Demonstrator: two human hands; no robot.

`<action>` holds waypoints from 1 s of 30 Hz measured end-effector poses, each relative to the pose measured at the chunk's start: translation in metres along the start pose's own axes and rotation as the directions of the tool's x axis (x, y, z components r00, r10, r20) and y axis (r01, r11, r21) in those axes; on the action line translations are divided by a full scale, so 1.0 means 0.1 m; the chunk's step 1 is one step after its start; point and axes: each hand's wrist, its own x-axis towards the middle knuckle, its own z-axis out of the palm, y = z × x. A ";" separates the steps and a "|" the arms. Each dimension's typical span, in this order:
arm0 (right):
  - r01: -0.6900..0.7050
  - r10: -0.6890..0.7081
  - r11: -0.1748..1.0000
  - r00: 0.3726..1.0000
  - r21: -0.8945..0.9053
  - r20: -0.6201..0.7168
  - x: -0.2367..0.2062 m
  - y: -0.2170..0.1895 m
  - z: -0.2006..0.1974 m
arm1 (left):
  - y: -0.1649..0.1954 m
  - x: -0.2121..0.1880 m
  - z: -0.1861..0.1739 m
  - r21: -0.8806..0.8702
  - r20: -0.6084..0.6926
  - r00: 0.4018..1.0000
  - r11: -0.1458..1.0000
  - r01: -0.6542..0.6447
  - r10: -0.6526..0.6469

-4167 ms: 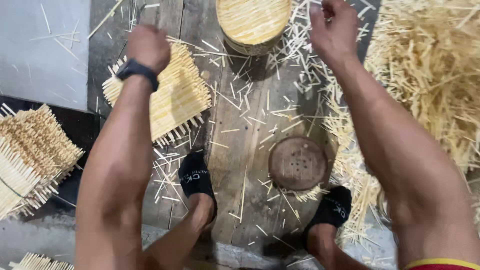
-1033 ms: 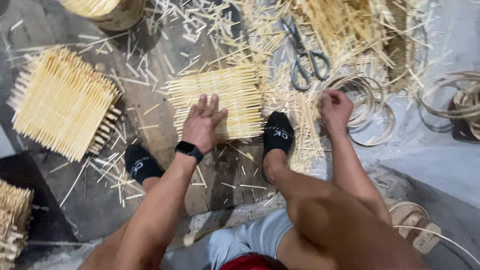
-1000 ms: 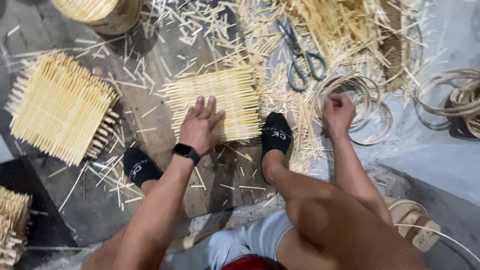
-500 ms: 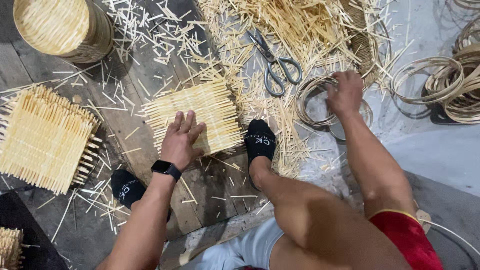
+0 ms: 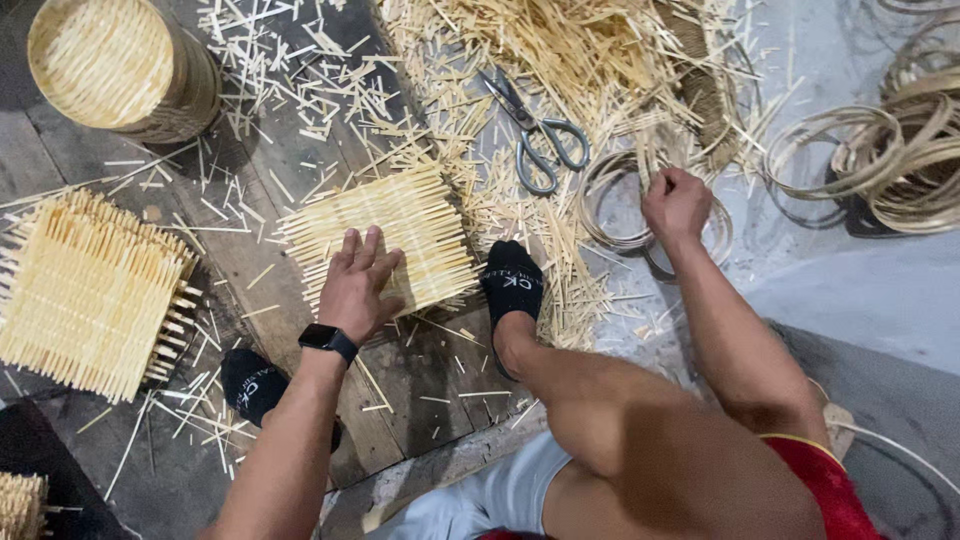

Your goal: The person sits on the floor and repeatedly places a woven bamboo mat over a circular wooden mold, then uses shears to trim the excess bamboo strips flush with the mold's edge. The person stacks the finished circular pieces and continues the process with new mats.

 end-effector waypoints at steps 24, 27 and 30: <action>0.976 -0.991 0.114 0.099 0.183 0.093 -0.69 -3.80 -1.45 | 1.36 -0.34 -1.46 -0.920 -0.060 0.956 -0.355 -0.164 -0.288; 0.982 -0.993 -0.049 -0.067 0.181 0.097 -0.82 -3.99 -1.21 | 1.14 -0.41 -1.58 -0.874 0.141 0.969 -0.485 0.026 -0.203; 0.975 -0.967 -0.135 -0.169 0.179 0.192 -1.03 -4.04 -1.06 | 0.98 -0.41 -1.63 -0.941 0.220 0.963 -0.292 0.168 -0.155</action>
